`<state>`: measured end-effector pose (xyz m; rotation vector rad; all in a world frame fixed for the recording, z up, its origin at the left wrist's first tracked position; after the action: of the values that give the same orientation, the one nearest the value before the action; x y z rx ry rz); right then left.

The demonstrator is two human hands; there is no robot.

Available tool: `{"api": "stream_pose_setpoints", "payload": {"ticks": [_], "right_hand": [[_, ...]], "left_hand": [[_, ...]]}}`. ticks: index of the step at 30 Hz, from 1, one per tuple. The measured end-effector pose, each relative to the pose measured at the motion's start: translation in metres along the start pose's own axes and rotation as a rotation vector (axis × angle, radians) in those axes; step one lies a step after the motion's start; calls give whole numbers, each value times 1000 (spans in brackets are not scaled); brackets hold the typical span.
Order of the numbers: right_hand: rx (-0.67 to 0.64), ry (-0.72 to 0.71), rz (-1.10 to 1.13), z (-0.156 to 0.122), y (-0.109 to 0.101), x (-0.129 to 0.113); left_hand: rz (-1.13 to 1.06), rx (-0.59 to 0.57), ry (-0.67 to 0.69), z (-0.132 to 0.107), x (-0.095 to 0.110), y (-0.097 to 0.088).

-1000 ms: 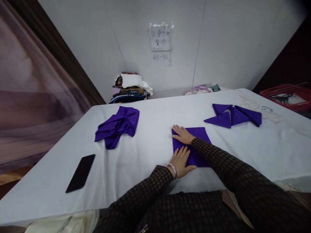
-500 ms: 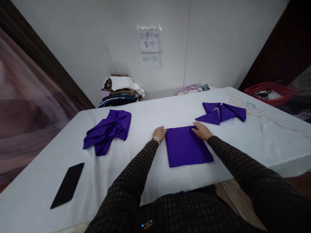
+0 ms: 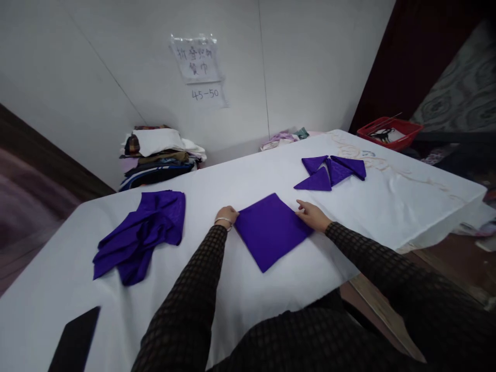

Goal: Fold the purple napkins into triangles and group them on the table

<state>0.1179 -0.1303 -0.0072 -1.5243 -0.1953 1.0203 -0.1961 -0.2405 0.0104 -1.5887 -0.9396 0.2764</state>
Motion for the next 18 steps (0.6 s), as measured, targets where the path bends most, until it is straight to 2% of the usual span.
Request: {"api": "stream_pose_setpoints", "payload": {"ticks": [2,4,7,10,12,14,15,17,18], "right_hand": [[2,-98,18,0,5,-20],[14,-264,4,0,12,-50],[-12,-535,11,-9,27,-109],[-112,-688,56,-27,48,-164],[-195,-757,85,-39,62,-189],[-267,-807,102,-51,73,-201],[-292,-815,105,-55,78,-203],[-317,-800,102,-61,83,-200],[-320,-786,95,-63,85,-197]], "left_hand": [[-32,45,-97,-7,-38,-14],[-74,68,-194,-23,-75,-22],[-154,75,-301,-62,-113,-19],[-297,42,-339,-108,-130,-2],[-425,-14,-331,-137,-137,10],[-417,-52,-287,-160,-143,16],[-347,-54,-264,-168,-146,16],[-155,3,-235,-179,-150,11],[-69,68,-216,-181,-151,8]]}}
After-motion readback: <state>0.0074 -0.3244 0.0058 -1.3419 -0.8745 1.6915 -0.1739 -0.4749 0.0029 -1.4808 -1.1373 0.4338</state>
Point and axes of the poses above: each hand's wrist, its own z-axis towards the middle knuckle, its own y-axis out of the palm, x = y × z, the point moved 3 cm from there along z, towards the middle knuckle, and after that the axes turned 6 degrees about -y, right-handed, at the moved point
